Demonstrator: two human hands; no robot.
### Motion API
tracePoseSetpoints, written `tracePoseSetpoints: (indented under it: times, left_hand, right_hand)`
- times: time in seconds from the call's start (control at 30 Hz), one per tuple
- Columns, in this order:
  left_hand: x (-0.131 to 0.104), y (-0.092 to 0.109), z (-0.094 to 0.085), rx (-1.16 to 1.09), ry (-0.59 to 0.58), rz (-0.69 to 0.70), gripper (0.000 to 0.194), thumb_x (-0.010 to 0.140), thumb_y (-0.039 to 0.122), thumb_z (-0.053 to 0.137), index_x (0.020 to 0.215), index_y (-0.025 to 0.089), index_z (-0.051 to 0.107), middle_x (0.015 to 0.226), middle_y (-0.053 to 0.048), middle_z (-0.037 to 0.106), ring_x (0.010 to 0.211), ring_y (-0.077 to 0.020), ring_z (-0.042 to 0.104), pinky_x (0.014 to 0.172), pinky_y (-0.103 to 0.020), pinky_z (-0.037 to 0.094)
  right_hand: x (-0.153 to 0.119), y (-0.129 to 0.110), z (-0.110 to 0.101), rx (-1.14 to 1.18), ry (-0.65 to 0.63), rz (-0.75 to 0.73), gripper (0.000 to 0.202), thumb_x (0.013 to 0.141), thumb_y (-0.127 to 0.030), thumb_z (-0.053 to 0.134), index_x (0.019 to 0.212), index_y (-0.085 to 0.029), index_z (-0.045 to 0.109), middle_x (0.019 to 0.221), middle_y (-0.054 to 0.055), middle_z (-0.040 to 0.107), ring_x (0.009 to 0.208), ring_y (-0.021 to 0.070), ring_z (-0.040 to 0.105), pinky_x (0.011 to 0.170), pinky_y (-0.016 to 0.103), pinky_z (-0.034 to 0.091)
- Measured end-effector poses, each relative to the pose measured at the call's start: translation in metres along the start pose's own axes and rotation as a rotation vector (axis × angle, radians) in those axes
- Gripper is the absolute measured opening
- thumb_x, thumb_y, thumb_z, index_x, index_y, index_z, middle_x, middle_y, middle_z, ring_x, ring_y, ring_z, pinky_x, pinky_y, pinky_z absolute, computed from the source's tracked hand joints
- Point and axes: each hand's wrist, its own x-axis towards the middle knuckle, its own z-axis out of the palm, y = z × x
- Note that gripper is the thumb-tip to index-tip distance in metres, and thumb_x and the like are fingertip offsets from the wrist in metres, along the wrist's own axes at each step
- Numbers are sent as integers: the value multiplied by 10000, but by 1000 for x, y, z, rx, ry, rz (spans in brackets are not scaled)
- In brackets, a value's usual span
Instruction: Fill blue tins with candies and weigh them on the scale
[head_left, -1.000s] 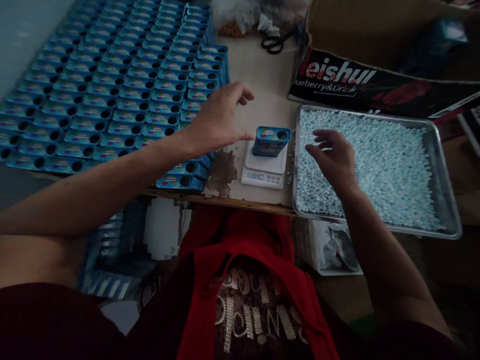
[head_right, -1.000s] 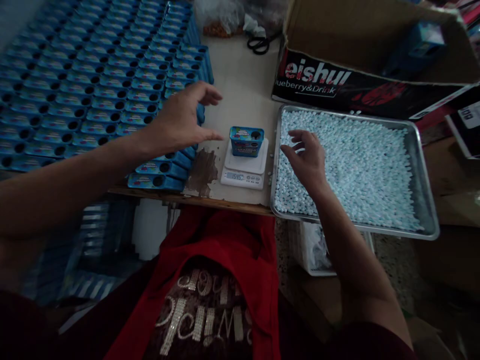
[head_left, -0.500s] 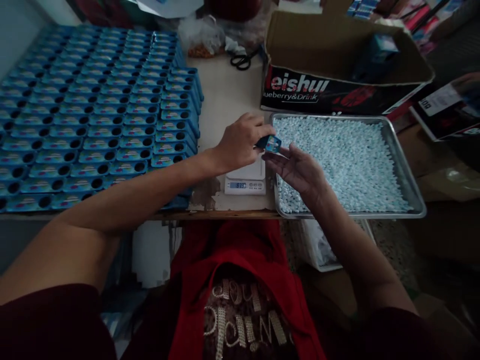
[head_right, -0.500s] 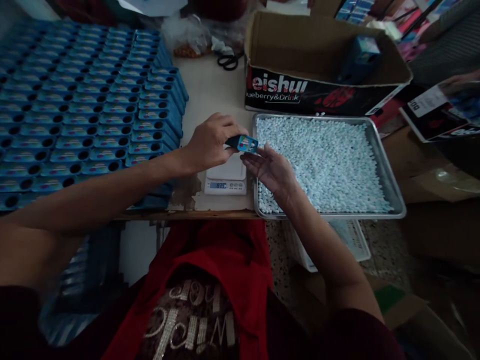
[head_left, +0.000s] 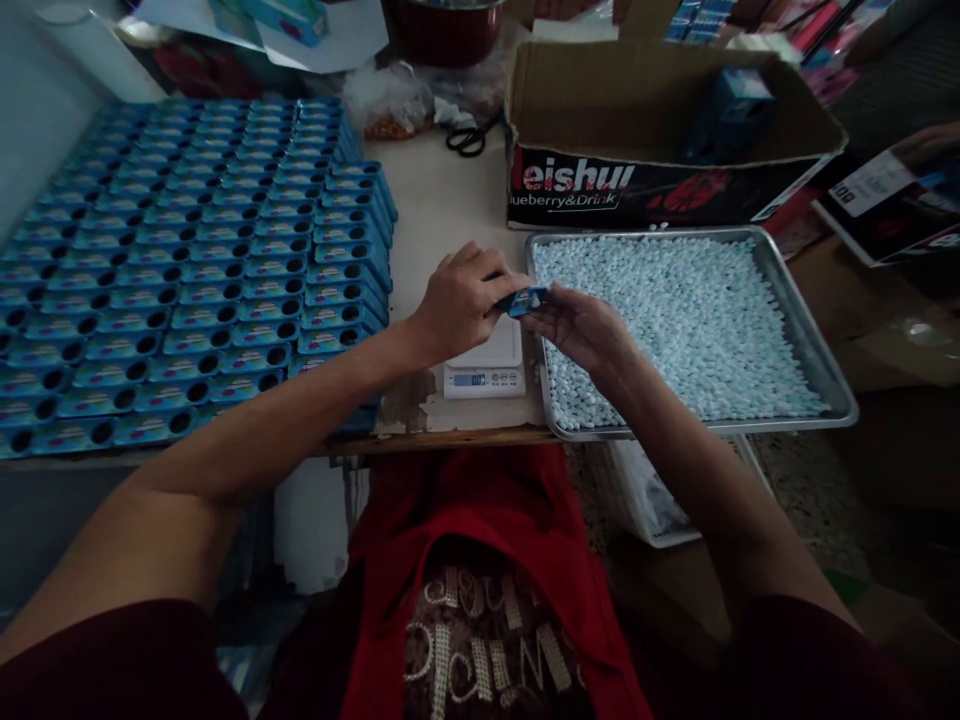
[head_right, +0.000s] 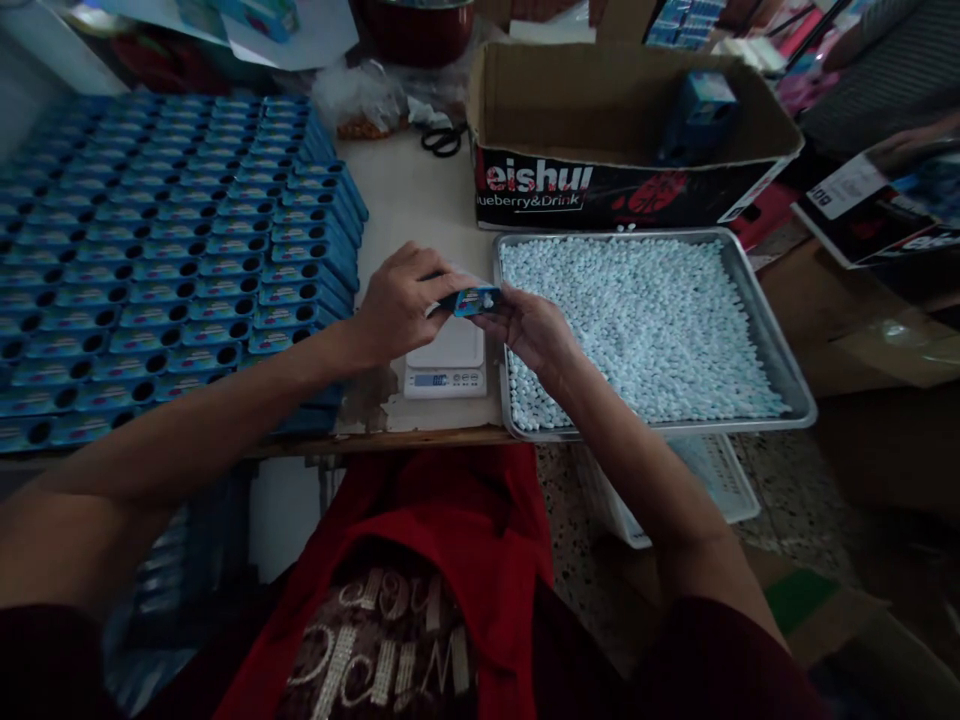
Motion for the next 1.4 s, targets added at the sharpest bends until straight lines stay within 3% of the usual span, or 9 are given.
tracePoseSetpoints:
  times: [0.27, 0.47, 0.67, 0.77, 0.87, 1.0, 1.17, 1.27, 1.4]
  left_hand:
    - [-4, -6, 12, 6, 67, -65, 430, 915, 102, 754, 1309, 258, 830, 1196, -116, 753, 1170, -367, 678, 1058, -516, 566]
    - [-4, -4, 18, -233, 154, -179, 310, 852, 101, 842, 1121, 238, 775, 1130, -77, 749, 1100, -303, 720, 997, -449, 602]
    - [-6, -6, 26, -789, 161, -461, 466, 759, 392, 1030, 1055, 246, 701, 1086, -44, 745, 1025, -245, 712, 792, -317, 618]
    - [-7, -10, 30, -906, 146, -530, 528, 672, 321, 1044, 1048, 242, 682, 1039, -22, 745, 991, -222, 704, 794, -292, 608]
    - [0, -27, 24, -945, 138, -544, 516, 648, 212, 996, 1033, 237, 654, 1011, -8, 745, 961, -207, 719, 840, -298, 611]
    - [39, -91, -10, -792, 247, -514, 520, 660, 135, 923, 1101, 229, 663, 1064, -23, 764, 1024, -228, 745, 946, -353, 643]
    - [122, -234, -66, -489, 305, -414, 586, 630, 177, 983, 1125, 268, 684, 1317, -43, 776, 1262, -276, 690, 1132, -465, 598]
    - [154, -310, -83, -443, 151, -520, 616, 640, 380, 1066, 1086, 267, 657, 1158, 60, 752, 1146, -181, 611, 1147, -425, 548]
    - [156, -367, -93, -408, 68, -610, 700, 689, 654, 1049, 1034, 232, 609, 903, 124, 650, 1002, -108, 487, 1155, -410, 463]
  right_hand:
    - [3, -6, 1, -102, -68, 51, 258, 1033, 44, 643, 950, -119, 826, 904, 101, 878, 771, 138, 856, 824, 196, 732]
    - [9, -16, -8, -489, -21, -196, 196, 893, -68, 870, 974, -198, 747, 720, 12, 815, 642, 168, 813, 635, 239, 674]
    - [7, -43, 6, -1069, 45, -520, 162, 880, -237, 867, 779, -234, 739, 633, -10, 706, 597, 191, 691, 651, 336, 539]
    - [11, -57, 19, -1299, 16, -628, 95, 816, -218, 908, 758, -231, 833, 642, -3, 703, 664, 189, 652, 713, 346, 478]
    - [20, -68, 14, -1285, -74, -599, 130, 901, -342, 847, 893, -234, 920, 651, 10, 710, 631, 194, 641, 679, 347, 472]
    - [43, -70, -37, -1340, 81, -706, 314, 963, -477, 737, 1015, -239, 935, 794, 75, 799, 694, 261, 716, 713, 412, 552]
    - [63, -46, -104, -1385, 98, -733, 384, 950, -646, 775, 1023, -300, 927, 1149, 153, 866, 1033, 391, 826, 834, 539, 663]
    - [58, -36, -112, -1292, 88, -637, 346, 984, -638, 781, 1082, -341, 928, 1215, 130, 869, 1105, 393, 852, 877, 538, 702]
    - [52, -37, -110, -1235, 119, -565, 311, 959, -623, 821, 1098, -365, 927, 1215, 112, 885, 1108, 400, 865, 918, 558, 718]
